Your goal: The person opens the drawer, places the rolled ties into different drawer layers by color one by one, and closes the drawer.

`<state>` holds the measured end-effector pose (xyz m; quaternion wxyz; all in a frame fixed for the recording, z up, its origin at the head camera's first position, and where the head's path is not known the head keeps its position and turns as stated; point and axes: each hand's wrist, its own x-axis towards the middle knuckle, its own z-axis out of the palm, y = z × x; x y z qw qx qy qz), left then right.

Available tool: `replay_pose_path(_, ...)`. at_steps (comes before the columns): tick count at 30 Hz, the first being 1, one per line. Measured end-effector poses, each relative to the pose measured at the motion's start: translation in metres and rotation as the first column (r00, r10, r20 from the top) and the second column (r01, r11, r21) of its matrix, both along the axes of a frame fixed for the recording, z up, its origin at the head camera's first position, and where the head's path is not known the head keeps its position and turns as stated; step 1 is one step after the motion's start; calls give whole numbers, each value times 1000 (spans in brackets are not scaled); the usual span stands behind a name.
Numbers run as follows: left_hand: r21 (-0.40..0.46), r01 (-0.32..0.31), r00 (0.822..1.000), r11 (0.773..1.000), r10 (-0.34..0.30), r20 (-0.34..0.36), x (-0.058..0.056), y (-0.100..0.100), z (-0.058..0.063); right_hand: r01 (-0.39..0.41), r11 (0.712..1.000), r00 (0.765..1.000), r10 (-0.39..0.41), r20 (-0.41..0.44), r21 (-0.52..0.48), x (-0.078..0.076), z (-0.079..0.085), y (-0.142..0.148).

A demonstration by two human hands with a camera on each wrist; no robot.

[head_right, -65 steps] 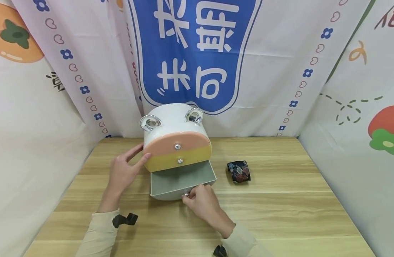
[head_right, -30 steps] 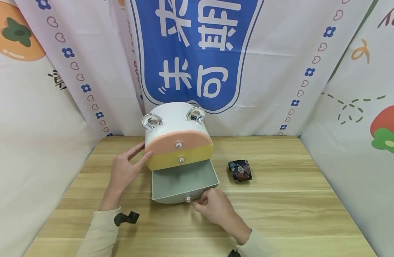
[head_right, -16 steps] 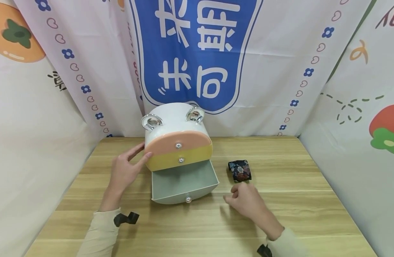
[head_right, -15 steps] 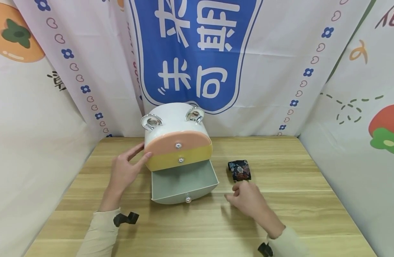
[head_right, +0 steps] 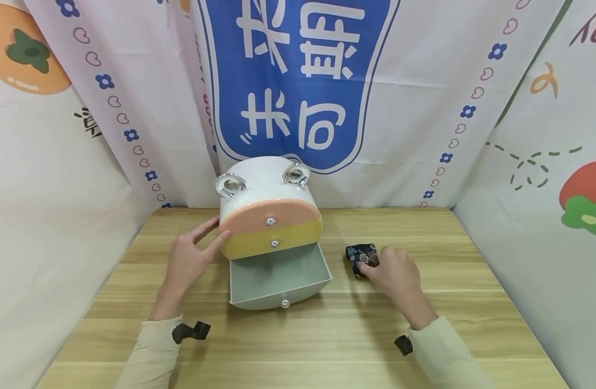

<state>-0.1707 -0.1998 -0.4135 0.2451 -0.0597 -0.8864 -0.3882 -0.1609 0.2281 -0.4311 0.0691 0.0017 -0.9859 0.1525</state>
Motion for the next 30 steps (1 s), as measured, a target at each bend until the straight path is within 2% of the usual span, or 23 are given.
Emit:
replay_pose_path(4, 6, -5, 1000, 1000, 5, 10, 0, 0, 0, 3, 1000, 1000, -3, 17, 12, -9, -6, 2)
replay_pose_path(12, 6, 4, 1000, 1000, -4, 3, -1, 0, -2, 13, 999, 993, -7, 122, -52, -20, -23, 2)
replay_pose_path(23, 5, 6, 1000, 1000, -6, -10, -2, 0, 0, 12, 997, 998, -8, 61, -72, -23, -34, 3)
replay_pose_path(30, 7, 14, 1000, 1000, -13, -9, -2, 0, -1, 24, 995, 998, -18, 61, -100, -23, -38, 6)
